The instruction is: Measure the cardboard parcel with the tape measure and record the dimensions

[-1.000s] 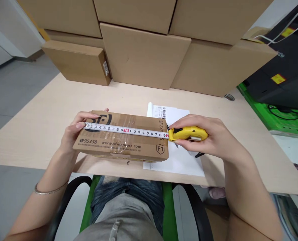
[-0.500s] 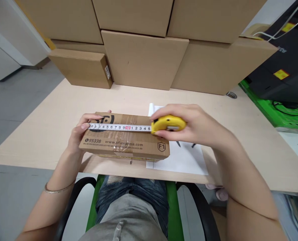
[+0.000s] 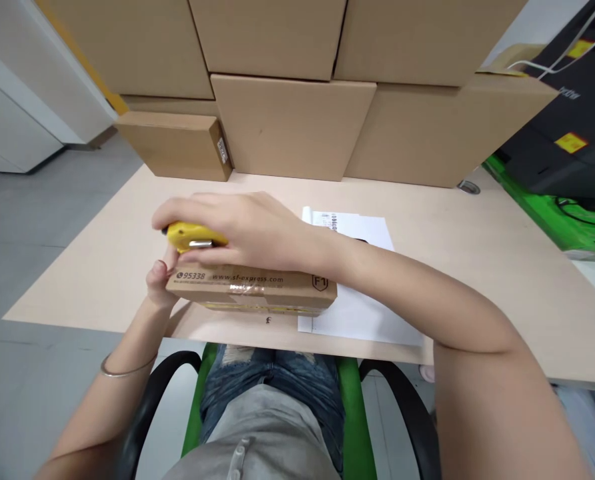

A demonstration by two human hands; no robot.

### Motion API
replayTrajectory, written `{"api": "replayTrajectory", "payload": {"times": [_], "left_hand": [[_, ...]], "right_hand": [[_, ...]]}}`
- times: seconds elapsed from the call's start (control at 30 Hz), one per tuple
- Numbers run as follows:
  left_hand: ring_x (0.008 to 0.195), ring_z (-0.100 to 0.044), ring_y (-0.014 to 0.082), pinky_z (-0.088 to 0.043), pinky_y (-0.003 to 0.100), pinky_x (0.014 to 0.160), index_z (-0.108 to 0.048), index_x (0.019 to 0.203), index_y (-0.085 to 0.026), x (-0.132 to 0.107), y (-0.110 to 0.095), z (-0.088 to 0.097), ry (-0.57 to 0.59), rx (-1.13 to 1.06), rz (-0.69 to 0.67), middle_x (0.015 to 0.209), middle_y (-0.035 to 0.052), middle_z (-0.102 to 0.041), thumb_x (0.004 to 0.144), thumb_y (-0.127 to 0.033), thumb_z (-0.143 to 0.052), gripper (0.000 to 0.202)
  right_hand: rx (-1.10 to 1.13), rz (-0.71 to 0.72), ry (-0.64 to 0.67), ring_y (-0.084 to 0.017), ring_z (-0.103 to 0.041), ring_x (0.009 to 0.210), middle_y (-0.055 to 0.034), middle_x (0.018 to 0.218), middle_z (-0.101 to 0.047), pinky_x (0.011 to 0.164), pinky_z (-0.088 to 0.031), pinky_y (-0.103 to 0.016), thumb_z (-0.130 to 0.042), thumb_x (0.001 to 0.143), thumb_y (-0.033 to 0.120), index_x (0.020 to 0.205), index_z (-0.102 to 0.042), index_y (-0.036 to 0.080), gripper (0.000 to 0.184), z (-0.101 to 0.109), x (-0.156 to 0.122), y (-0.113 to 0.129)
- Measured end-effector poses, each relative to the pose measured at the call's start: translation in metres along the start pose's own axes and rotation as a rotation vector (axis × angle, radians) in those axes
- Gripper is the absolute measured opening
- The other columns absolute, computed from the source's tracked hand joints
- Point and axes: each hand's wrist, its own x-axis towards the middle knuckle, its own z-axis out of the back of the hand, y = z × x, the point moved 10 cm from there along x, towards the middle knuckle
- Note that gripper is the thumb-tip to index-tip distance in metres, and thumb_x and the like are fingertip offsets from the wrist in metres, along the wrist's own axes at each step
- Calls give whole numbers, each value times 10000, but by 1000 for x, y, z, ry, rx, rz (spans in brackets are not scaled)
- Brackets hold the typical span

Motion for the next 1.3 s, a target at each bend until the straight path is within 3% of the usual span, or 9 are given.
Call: {"api": "replayTrajectory", "payload": {"times": [0.13,0.27,0.4,0.57,0.73,0.9,1.03,1.17,1.3], "left_hand": [[1117,-645,300,-532,498,1053,-709,1248,-323,-18,-25,10,-39,347,-316,1137,80,-672,942,-868,-415,690],[1017,-640,259,-580,458,895,-647,1403,-329,-36,-52,2,65,657,-564,1093,67,-617,1001,-729,-510,584],[935,-645,222,-600,363,715,-594,1496,-307,-51,-76,-25,196,766,-714,1073,67,-623,976,-459,-691,551],[695,-553,173,-550,332,604,-638,1425,-214,-67,-94,-75,341,740,-767,801,-6,-531,962,-295,-729,479],[605,-435,152,-410,314,513,-660,1374,-161,-73,-102,-101,414,723,-784,733,-35,-441,1002,-259,-699,387],[581,-478,164,-415,334,470,-639,1435,-196,-69,-98,-93,417,552,-710,711,-33,-478,961,-434,-760,544],[672,-534,192,-473,383,573,-738,1291,-301,-22,-94,-42,-36,291,-614,790,9,-577,908,-707,-684,561],[1286,-649,297,-548,471,1020,-740,1242,-326,54,-33,-42,-27,97,-162,1286,65,-728,1031,-728,-394,571],[1509,-532,350,-440,549,1219,-744,1124,-266,86,11,-70,100,-67,83,1359,70,-744,1030,-786,-269,710]], "right_hand": [[95,-218,-412,-268,-737,1215,-17,1326,-740,1013,-616,-398,-758,966,474,1296,-686,322,370,55,-50,-29],[300,-415,-714,-235,-779,896,-24,1113,-759,617,-675,-336,-868,868,484,1190,-718,361,376,78,-113,-73],[443,-508,-779,-192,-728,709,-17,1020,-784,447,-605,-286,-897,843,451,1168,-711,354,387,69,-144,-100],[441,-578,-725,-131,-638,508,-12,1006,-800,347,-451,-255,-891,847,446,1150,-718,338,365,59,-145,-105],[387,-456,-659,-204,-745,765,11,980,-781,458,-541,-280,-935,785,449,1097,-747,352,377,64,-121,-93],[312,-382,-576,-269,-774,942,-20,1031,-795,666,-641,-380,-945,759,504,1121,-736,324,456,71,-92,-87],[182,-259,-423,-303,-754,1081,-54,1144,-787,889,-644,-464,-936,727,575,1121,-736,303,519,70,-53,-77],[55,-157,-261,-291,-741,1113,-38,1181,-777,965,-595,-472,-827,811,616,1188,-727,278,516,52,-18,-68],[-54,-158,-169,-277,-737,1081,-36,1175,-783,954,-564,-451,-753,883,515,1240,-718,267,436,31,-1,-69]]}}
